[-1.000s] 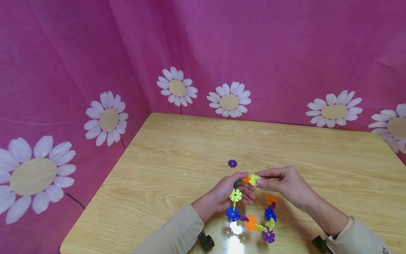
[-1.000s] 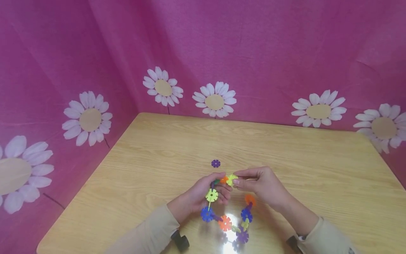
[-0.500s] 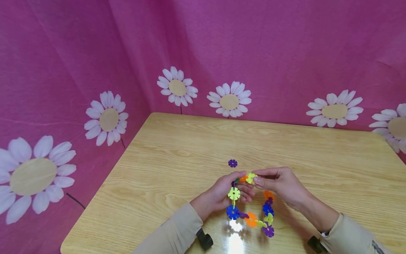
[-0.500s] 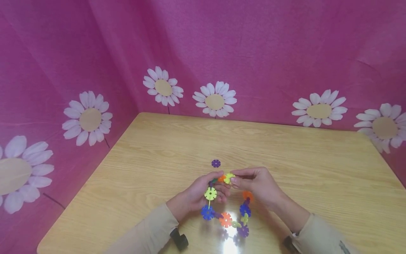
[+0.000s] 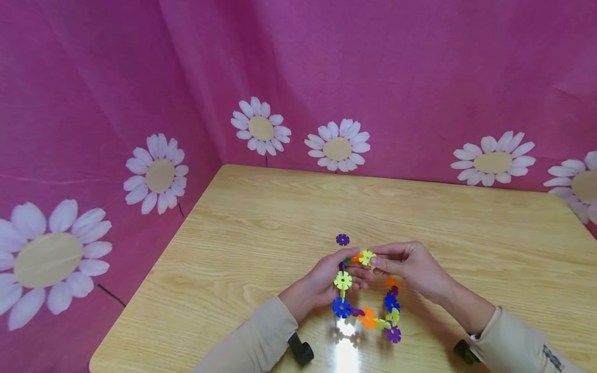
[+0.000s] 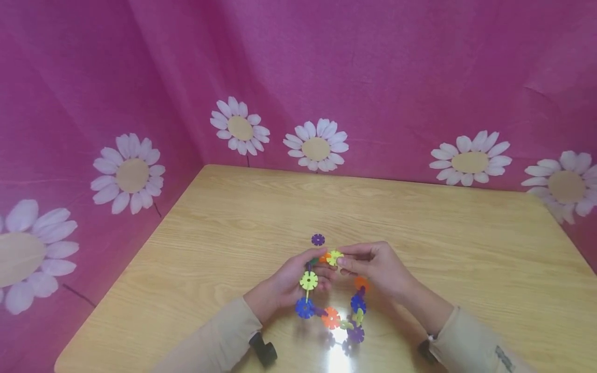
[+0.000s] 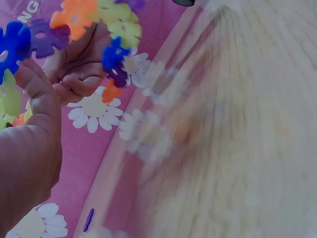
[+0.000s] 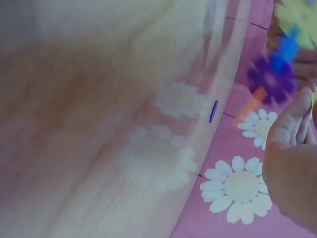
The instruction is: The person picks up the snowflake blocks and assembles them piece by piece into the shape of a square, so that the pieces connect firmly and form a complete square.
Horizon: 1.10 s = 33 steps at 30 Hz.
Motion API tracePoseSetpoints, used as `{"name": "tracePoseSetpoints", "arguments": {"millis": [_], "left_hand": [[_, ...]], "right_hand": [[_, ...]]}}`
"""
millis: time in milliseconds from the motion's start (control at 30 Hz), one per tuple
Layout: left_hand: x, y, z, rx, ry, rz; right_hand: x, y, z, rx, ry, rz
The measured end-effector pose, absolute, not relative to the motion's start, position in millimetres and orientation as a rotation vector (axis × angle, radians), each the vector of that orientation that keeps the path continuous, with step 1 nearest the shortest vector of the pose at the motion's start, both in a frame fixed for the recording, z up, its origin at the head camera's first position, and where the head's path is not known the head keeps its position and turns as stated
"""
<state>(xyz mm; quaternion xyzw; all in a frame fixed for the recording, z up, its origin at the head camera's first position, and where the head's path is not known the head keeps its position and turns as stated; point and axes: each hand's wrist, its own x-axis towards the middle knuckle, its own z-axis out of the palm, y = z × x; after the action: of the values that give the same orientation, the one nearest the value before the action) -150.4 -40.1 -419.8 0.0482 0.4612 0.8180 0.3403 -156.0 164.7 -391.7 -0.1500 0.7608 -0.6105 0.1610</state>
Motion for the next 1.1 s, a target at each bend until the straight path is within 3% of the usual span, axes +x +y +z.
{"name": "tracePoseSetpoints", "arguments": {"millis": [333,633,1100], "left_hand": [[-151.1,-42.5,-425.3,0.097,1.189,2.086],[-147.8,-43.0,-424.6,0.125,1.153,2.050],[-152.9,-47.3,-424.6,0.129,1.146,2.032]], "right_hand": [[-184.4,165.8,-402.1,-0.441,2.236,-1.618],[-213.0,147.9,-420.7,-0.784,2.593,-1.193],[-241.4,124.0,-423.4,-0.926,2.742,-0.908]]}}
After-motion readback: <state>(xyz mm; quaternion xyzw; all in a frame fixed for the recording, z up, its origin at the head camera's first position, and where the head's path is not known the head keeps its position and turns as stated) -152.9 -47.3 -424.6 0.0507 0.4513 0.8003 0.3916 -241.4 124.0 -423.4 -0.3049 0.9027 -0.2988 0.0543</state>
